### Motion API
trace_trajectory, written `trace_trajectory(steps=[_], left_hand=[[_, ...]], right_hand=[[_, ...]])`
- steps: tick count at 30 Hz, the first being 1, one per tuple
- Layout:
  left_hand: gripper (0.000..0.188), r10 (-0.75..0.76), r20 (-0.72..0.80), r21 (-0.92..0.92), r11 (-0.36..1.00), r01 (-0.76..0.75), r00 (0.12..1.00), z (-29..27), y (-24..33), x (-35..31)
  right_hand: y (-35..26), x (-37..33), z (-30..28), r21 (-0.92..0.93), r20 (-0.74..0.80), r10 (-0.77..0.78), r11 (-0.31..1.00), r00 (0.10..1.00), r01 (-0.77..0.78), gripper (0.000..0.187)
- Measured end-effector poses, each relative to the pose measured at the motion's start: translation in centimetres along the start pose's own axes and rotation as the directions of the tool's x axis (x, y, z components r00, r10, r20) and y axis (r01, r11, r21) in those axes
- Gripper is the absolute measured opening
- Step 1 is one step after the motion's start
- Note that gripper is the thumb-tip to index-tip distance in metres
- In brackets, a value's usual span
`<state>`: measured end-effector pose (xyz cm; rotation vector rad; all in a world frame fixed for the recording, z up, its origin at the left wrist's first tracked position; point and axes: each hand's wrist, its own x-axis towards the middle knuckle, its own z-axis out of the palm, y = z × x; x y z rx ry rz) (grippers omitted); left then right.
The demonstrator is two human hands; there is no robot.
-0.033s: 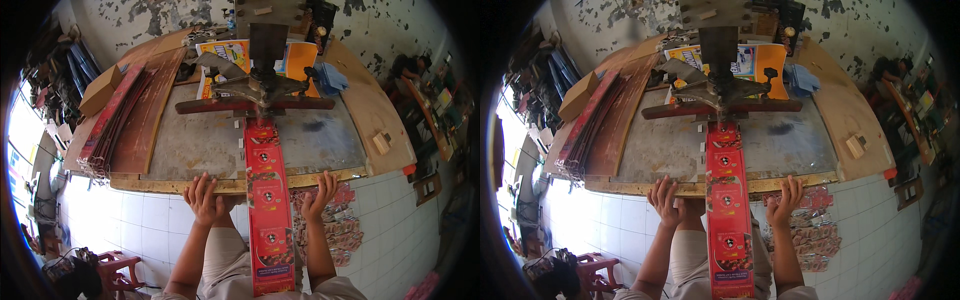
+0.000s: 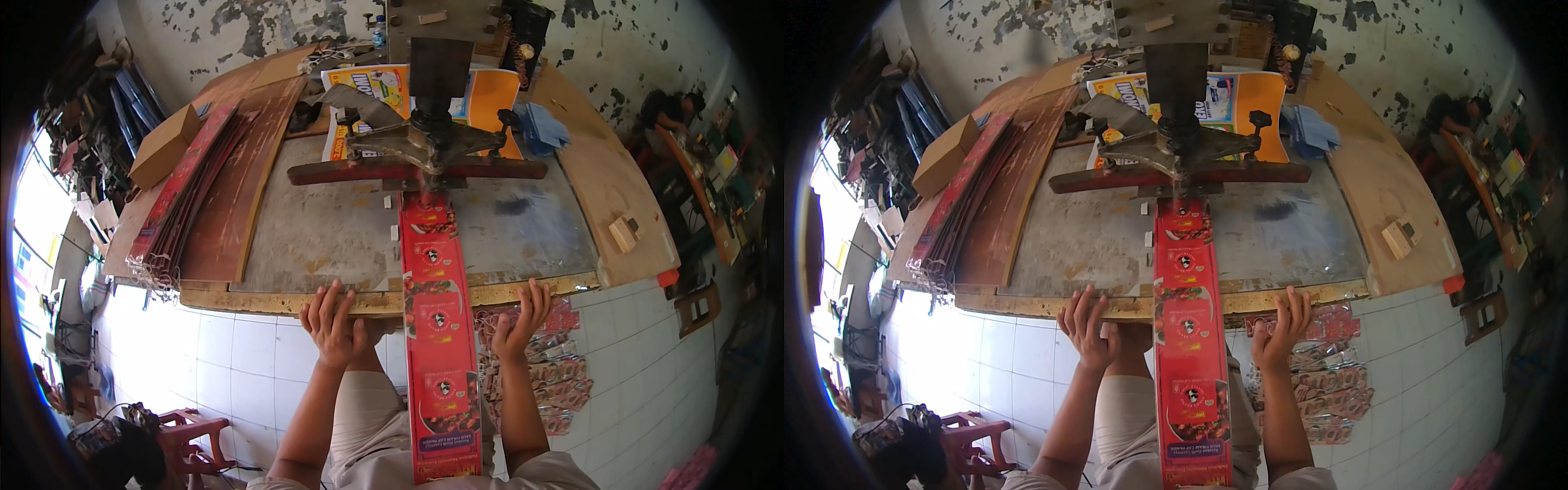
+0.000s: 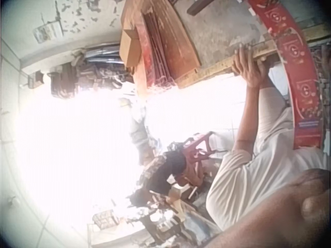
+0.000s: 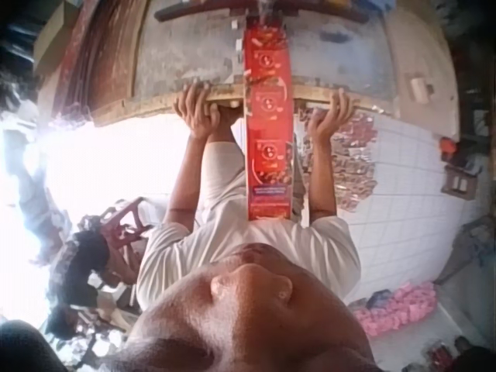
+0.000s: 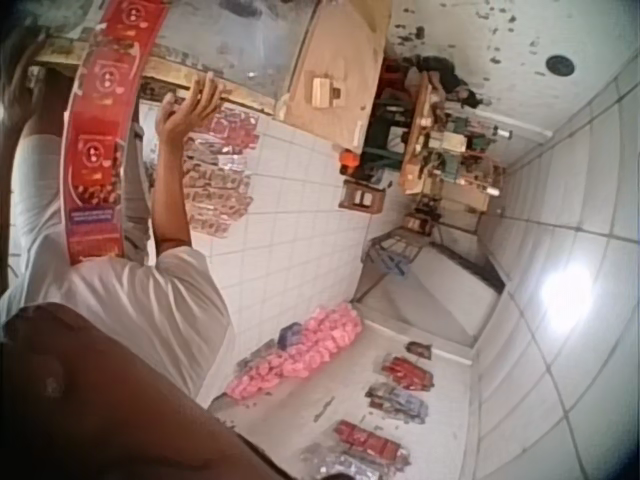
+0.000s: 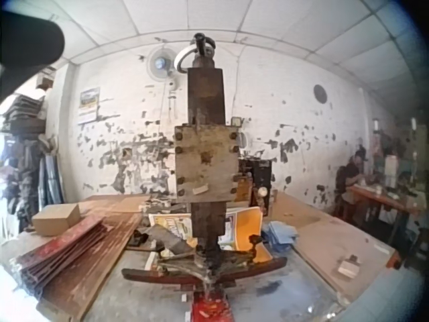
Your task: The person places red packaging strips on a workbench and uses a wooden block to press them flat.
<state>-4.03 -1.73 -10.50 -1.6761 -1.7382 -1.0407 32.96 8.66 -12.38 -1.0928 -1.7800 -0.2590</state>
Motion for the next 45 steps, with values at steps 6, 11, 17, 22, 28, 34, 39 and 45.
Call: trace_trajectory(steps=[6, 11, 17, 22, 28, 34, 39, 45], left_hand=[[0.050, -0.038, 0.018, -0.059, 0.997, 0.039, 0.999, -1.0, 0.6, 0.9], [0.052, -0.091, 0.048, -0.183, 0.978, 0.099, 0.995, -2.6, 1.6, 2.1], [0.047, -0.076, 0.139, -0.366, 0.923, 0.123, 0.987, -4.9, 4.2, 4.6], [0.042, 0.074, 0.274, -0.521, 0.850, 0.083, 0.959, -5.9, 5.7, 5.9], [0.043, 0.173, 0.312, -0.544, 0.839, 0.026, 0.934, -5.8, 6.3, 6.9], [0.050, 0.221, 0.365, -0.451, 0.892, -0.036, 0.904, -4.0, 4.9, 9.3], [0.055, 0.208, 0.392, -0.410, 0.912, -0.032, 0.896, -3.2, 4.6, 9.8], [0.057, 0.160, 0.402, -0.360, 0.933, -0.005, 0.901, -3.4, 5.1, 9.5]], right_hand=[[-4.3, 1.3, -3.4, -0.013, 0.075, 0.103, 0.995, 0.992, -0.103, 0.061], [-8.4, -1.7, -7.7, 0.511, 0.568, 0.346, 0.564, 0.747, -0.649, 0.071], [-13.4, -0.5, -10.7, 0.568, 0.801, 0.273, -0.064, 0.533, -0.820, 0.083], [-14.7, 0.6, -12.6, 0.506, 0.829, 0.283, -0.010, 0.483, -0.862, 0.086], [-14.0, 2.4, -12.0, 0.483, 0.816, 0.268, 0.171, 0.513, -0.859, 0.082], [-10.9, 6.4, -5.4, 0.524, 0.807, 0.232, 0.142, 0.543, -0.839, 0.077], [-10.8, 8.1, -4.3, 0.503, 0.814, 0.215, 0.201, 0.539, -0.840, 0.078], [-13.2, 13.5, -7.7, -0.044, 0.651, 0.461, 0.816, 0.603, -0.576, 0.041]])
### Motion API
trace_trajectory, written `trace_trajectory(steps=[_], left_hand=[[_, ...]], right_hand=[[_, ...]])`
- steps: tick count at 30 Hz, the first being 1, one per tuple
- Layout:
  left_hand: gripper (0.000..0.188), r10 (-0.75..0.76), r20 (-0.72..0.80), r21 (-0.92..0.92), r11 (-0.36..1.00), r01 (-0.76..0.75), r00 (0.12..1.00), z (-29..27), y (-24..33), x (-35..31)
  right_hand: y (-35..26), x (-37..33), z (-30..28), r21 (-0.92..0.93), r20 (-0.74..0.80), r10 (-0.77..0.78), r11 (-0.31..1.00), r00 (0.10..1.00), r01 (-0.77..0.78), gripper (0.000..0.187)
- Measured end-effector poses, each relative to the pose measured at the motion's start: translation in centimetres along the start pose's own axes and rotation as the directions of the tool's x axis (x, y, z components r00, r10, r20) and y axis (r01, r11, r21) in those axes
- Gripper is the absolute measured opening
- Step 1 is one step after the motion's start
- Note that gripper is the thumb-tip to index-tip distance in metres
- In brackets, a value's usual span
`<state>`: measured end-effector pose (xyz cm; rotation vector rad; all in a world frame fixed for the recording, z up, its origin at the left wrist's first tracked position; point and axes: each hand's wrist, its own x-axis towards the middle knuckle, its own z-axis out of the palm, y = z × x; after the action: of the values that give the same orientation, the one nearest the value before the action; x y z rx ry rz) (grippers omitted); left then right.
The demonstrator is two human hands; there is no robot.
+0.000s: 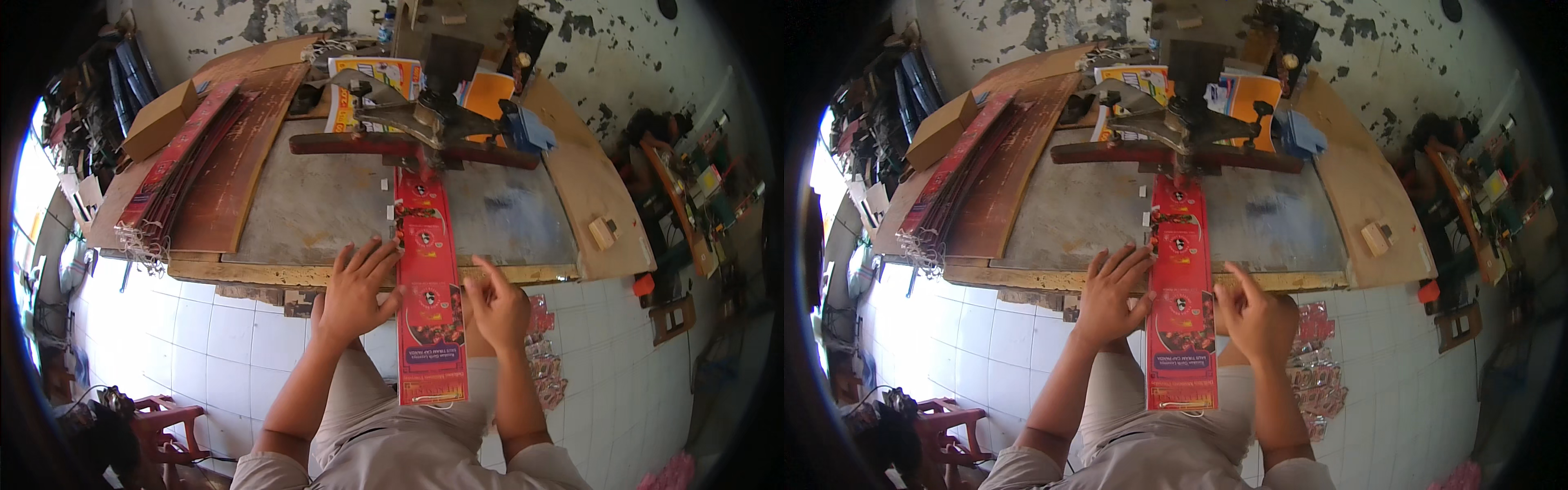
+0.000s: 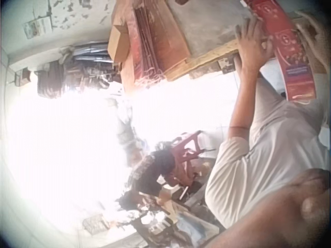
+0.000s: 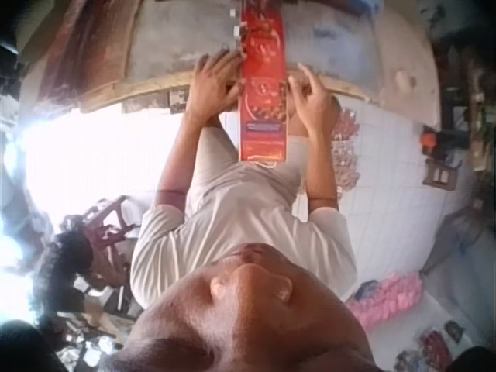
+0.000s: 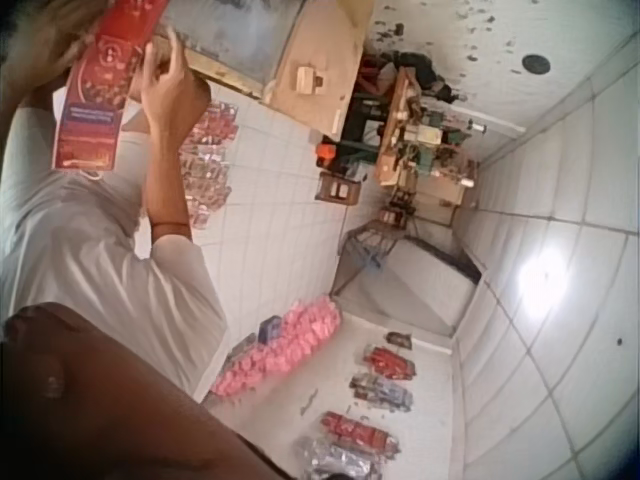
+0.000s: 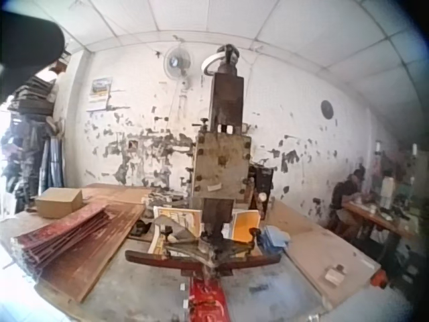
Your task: The person places red packaging strips on a workbench and uses a wooden block to press them flat.
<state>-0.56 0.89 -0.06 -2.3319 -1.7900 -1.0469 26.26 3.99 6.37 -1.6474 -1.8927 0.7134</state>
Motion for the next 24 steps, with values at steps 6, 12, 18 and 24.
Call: trace_trajectory(steps=[6, 12, 18, 24], left_hand=[[0.058, -0.001, -0.031, 0.024, 1.000, 0.002, 1.000, 0.4, 0.3, 0.5], [0.058, -0.018, -0.009, 0.041, 0.999, 0.018, 1.000, 0.5, 0.4, 0.6], [0.059, -0.041, 0.000, 0.055, 0.998, 0.041, 0.999, 0.4, 0.5, 0.6], [0.060, -0.044, 0.005, 0.057, 0.997, 0.044, 0.999, 0.5, 0.5, 0.7]], right_hand=[[5.2, 7.0, 1.9, -0.157, -0.073, -0.644, 0.762, 0.762, 0.629, 0.041], [6.0, 7.3, 3.0, -0.220, -0.018, -0.613, 0.773, 0.790, 0.595, 0.044], [5.5, 7.4, 3.3, -0.245, -0.027, -0.607, 0.774, 0.794, 0.584, 0.044], [5.6, 7.4, 3.2, -0.262, -0.034, -0.610, 0.770, 0.792, 0.582, 0.044]])
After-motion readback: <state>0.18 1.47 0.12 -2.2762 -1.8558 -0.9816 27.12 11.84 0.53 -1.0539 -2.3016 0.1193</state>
